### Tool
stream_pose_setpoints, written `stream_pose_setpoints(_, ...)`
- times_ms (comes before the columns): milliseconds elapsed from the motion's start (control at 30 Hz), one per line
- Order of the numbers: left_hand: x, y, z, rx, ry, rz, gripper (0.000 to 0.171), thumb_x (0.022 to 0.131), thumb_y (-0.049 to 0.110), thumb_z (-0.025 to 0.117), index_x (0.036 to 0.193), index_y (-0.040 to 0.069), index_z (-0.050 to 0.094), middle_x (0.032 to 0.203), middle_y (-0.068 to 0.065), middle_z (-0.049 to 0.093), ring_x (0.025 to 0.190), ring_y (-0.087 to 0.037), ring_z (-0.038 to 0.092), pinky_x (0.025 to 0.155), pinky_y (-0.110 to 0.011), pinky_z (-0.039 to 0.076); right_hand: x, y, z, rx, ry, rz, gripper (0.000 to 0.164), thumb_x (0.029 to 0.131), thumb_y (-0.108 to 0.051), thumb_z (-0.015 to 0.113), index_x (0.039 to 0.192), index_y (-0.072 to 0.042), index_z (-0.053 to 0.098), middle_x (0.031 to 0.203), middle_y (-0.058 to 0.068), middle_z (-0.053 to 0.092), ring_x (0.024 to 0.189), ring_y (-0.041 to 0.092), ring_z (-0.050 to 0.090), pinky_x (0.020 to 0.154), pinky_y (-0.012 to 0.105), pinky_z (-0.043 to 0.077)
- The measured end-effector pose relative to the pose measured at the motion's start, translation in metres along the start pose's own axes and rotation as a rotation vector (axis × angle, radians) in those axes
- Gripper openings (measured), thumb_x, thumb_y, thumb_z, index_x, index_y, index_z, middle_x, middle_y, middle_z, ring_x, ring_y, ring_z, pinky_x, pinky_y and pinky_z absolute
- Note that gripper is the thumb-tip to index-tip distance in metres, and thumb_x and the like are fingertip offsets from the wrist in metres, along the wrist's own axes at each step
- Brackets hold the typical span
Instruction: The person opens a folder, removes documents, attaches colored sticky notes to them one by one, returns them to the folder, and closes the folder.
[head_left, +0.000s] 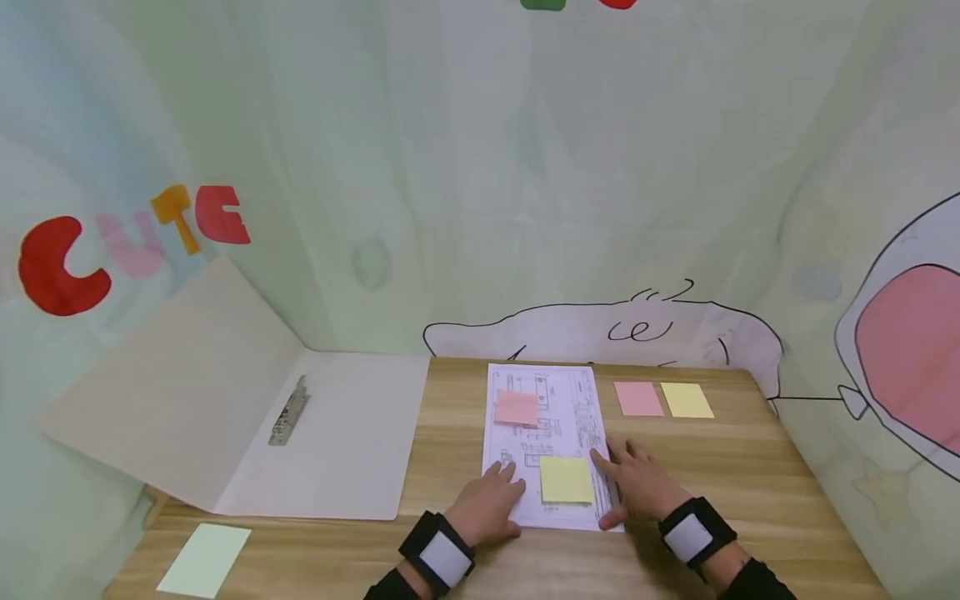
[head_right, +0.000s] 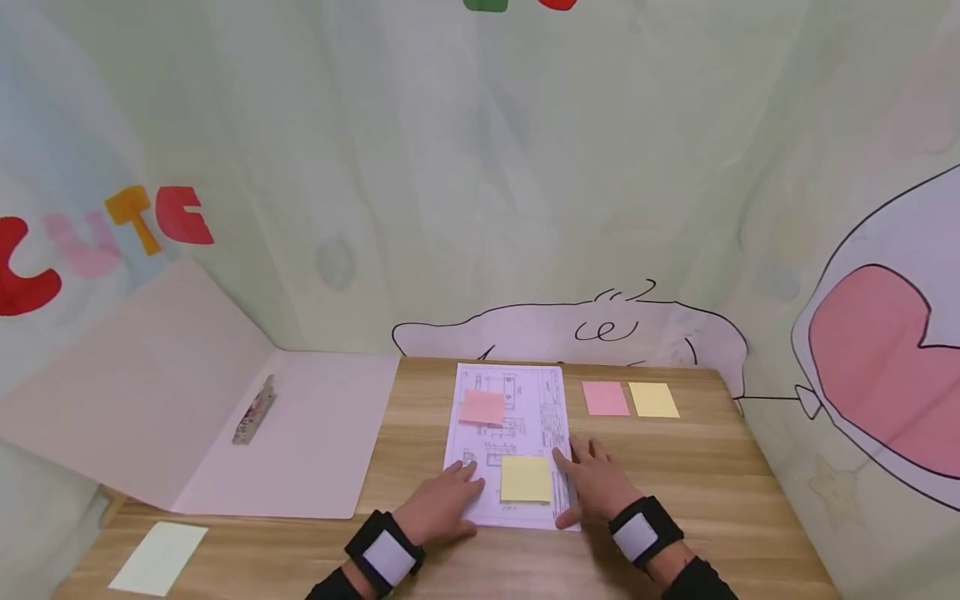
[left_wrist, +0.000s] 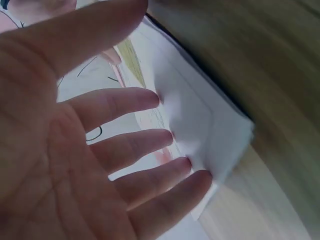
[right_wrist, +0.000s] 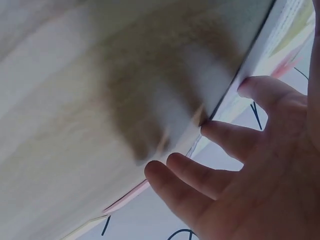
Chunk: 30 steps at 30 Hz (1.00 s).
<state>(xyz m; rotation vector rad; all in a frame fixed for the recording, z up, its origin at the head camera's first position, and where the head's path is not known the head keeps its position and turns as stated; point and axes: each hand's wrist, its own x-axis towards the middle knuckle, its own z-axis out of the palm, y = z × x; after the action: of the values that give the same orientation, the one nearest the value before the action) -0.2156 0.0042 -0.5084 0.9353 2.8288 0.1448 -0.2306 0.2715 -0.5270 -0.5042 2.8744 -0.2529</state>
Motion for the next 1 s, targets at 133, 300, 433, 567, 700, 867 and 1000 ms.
stream_pose_setpoints(133, 0.005, 0.003, -0.001, -0.008, -0.002, -0.001, 0.052, 0.068, 0.037, 0.083, 0.109, 0.009, 0.065, 0.115, -0.010, 0.059, 0.107, -0.028, 0.055, 0.078, -0.040, 0.051, 0.001, -0.002, -0.001, -0.011, 0.006, 0.001, 0.108, 0.053, -0.063, 0.076, 0.142, -0.010, 0.044, 0.149, 0.025, 0.027, 0.128, 0.057, 0.023, 0.098, 0.066, 0.025)
stream_pose_setpoints(300, 0.012, 0.003, -0.001, 0.020, 0.038, 0.010, 0.046, 0.066, 0.040, 0.083, 0.099, 0.011, 0.068, 0.086, -0.001, 0.055, 0.080, -0.018, 0.052, 0.064, -0.031, 0.048, 0.003, -0.002, 0.000, -0.027, 0.045, -0.002, 0.106, 0.057, -0.067, 0.070, 0.140, -0.008, 0.045, 0.147, 0.025, 0.029, 0.125, 0.057, 0.029, 0.096, 0.065, 0.029)
stream_pose_setpoints(433, 0.013, 0.005, 0.001, 0.030, 0.064, -0.002, 0.033, 0.076, 0.034, 0.076, 0.098, 0.010, 0.067, 0.083, -0.002, 0.056, 0.077, -0.019, 0.053, 0.064, -0.031, 0.047, 0.002, -0.004, 0.002, -0.033, 0.084, -0.019, 0.101, 0.062, -0.068, 0.068, 0.137, -0.004, 0.048, 0.143, 0.029, 0.033, 0.121, 0.058, 0.033, 0.092, 0.066, 0.033)
stream_pose_setpoints(567, 0.014, 0.006, 0.003, 0.053, 0.101, -0.009, 0.013, 0.083, 0.017, 0.066, 0.094, 0.008, 0.067, 0.081, -0.003, 0.057, 0.073, -0.018, 0.052, 0.062, -0.030, 0.046, 0.000, -0.005, 0.005, -0.005, 0.105, -0.027, 0.102, 0.067, -0.063, 0.069, 0.138, 0.005, 0.042, 0.141, 0.032, 0.034, 0.122, 0.056, 0.033, 0.095, 0.063, 0.033)
stream_pose_setpoints(700, 0.014, 0.002, 0.003, 0.055, 0.127, 0.012, 0.007, 0.084, 0.010, 0.062, 0.089, 0.008, 0.067, 0.078, -0.001, 0.057, 0.071, -0.016, 0.052, 0.063, -0.028, 0.046, -0.002, -0.006, 0.007, 0.029, 0.107, -0.014, 0.113, 0.067, -0.060, 0.072, 0.140, 0.013, 0.028, 0.140, 0.033, 0.033, 0.126, 0.052, 0.032, 0.100, 0.057, 0.031)
stream_pose_setpoints(867, 0.012, -0.007, 0.000, 0.011, 0.152, 0.039, 0.009, 0.087, 0.008, 0.058, 0.087, 0.007, 0.067, 0.074, 0.000, 0.057, 0.067, -0.012, 0.051, 0.063, -0.025, 0.046, -0.005, -0.009, 0.005, 0.111, 0.106, -0.029, 0.115, 0.065, -0.048, 0.081, 0.141, 0.015, 0.022, 0.143, 0.035, 0.029, 0.128, 0.050, 0.031, 0.103, 0.057, 0.027)
stream_pose_setpoints(1000, 0.007, -0.013, -0.006, -0.153, 0.126, 0.032, 0.016, 0.092, 0.009, 0.053, 0.092, 0.005, 0.068, 0.076, 0.000, 0.058, 0.064, -0.011, 0.046, 0.063, -0.026, 0.045, -0.010, -0.013, 0.003, 0.085, 0.083, -0.021, 0.110, 0.064, -0.042, 0.084, 0.141, 0.013, 0.027, 0.143, 0.035, 0.028, 0.128, 0.049, 0.032, 0.104, 0.056, 0.025)
